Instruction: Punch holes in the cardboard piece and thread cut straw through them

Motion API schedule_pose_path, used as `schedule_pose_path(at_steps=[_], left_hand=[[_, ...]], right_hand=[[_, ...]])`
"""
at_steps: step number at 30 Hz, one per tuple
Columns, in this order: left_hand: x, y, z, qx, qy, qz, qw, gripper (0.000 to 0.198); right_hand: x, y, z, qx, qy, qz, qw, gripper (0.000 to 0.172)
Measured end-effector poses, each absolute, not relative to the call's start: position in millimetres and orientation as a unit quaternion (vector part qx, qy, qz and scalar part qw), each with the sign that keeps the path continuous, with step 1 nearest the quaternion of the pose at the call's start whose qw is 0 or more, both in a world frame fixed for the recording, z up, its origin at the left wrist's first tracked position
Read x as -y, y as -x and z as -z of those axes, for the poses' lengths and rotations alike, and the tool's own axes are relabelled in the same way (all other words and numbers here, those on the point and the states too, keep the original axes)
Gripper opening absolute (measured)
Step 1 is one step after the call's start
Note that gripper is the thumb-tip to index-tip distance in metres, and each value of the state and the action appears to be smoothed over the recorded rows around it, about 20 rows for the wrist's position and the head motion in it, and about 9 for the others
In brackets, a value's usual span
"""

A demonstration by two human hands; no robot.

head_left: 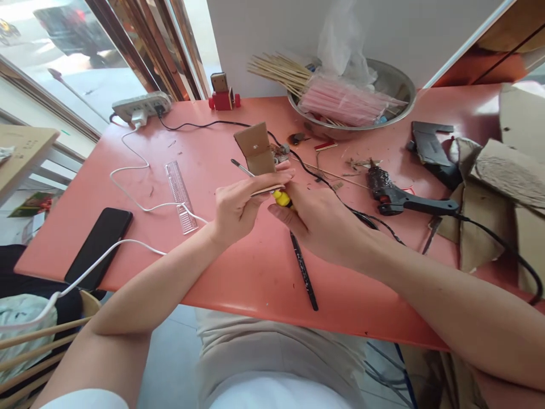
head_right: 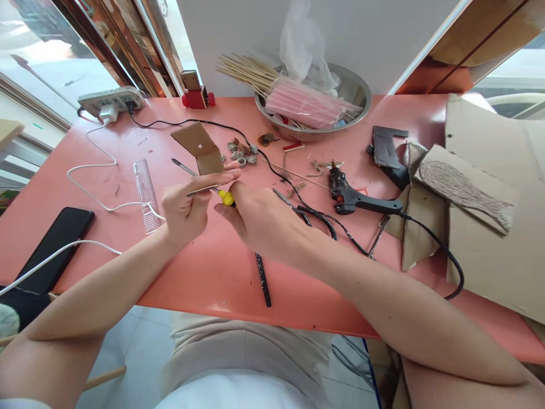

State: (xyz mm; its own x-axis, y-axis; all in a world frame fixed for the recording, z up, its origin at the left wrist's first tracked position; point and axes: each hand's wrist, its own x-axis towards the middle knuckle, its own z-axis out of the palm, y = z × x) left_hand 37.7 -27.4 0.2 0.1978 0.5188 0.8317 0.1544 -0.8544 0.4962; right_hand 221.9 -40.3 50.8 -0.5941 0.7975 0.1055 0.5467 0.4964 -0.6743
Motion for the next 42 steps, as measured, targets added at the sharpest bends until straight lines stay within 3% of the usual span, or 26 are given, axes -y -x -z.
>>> schedule_pose_path(at_steps=[3, 5, 9, 12, 15, 18, 22, 24, 26, 31, 33, 35, 39, 42], left_hand=[[28.4, -42.5, 2.8, -0.229, -0.765, -0.589, 0.125, 0.038], [30.3, -42.5, 3.7, -0.244, -0.765, -0.584, 0.115, 0.036], [31.4, -34.3, 3.4, -0.248, -0.783, -0.561, 0.102, 0.033], [26.8, -27.8, 2.2, -0.191, -0.794, -0.569, 0.1, 0.032], [21.6, -26.7, 1.6, -0.176, -0.789, -0.576, 0.12, 0.03], [22.7, -30.4, 2.9, -0.205, -0.777, -0.576, 0.151, 0.033], [32.9, -38.0, 5.1, -0.259, -0.772, -0.557, 0.162, 0.035], [36.5, -40.9, 5.2, -0.28, -0.762, -0.558, 0.171, 0.034], [36.5, -42.2, 5.2, -0.284, -0.752, -0.564, 0.186, 0.034], [25.8, -39.6, 9.6, -0.238, -0.753, -0.577, 0.21, 0.037], [21.9, -38.8, 12.4, -0.237, -0.746, -0.579, 0.228, 0.038], [19.9, -39.0, 14.5, -0.262, -0.739, -0.569, 0.248, 0.042], [19.7, -41.1, 14.9, -0.313, -0.727, -0.548, 0.271, 0.048], [21.4, -42.2, 12.8, -0.305, -0.712, -0.559, 0.296, 0.047]], right_hand=[[34.4, -225.1, -39.2, 0.842, 0.418, -0.268, 0.211, 0.021], [35.5, -222.0, -34.5, 0.827, 0.415, -0.307, 0.223, 0.027], [47.8, -210.8, -35.3, 0.743, 0.372, -0.501, 0.242, 0.053], [56.3, -206.1, -41.0, 0.633, 0.285, -0.688, 0.211, 0.061], [56.3, -207.3, -46.1, 0.558, 0.229, -0.775, 0.189, 0.065], [49.0, -210.5, -48.5, 0.617, 0.279, -0.706, 0.209, 0.057], [39.9, -209.1, -47.7, 0.775, 0.447, -0.398, 0.204, 0.018], [39.0, -206.4, -46.3, 0.786, 0.487, -0.33, 0.191, 0.01], [40.2, -204.6, -44.9, 0.77, 0.469, -0.384, 0.201, 0.008], [42.3, -206.0, -45.6, 0.556, 0.315, -0.752, 0.164, 0.039], [40.9, -206.6, -47.2, 0.499, 0.314, -0.796, 0.138, 0.041], [39.1, -206.6, -48.0, 0.551, 0.368, -0.733, 0.156, 0.039], [37.1, -206.4, -44.7, 0.737, 0.468, -0.44, 0.21, 0.028], [36.0, -207.2, -40.8, 0.773, 0.476, -0.367, 0.205, 0.023]])
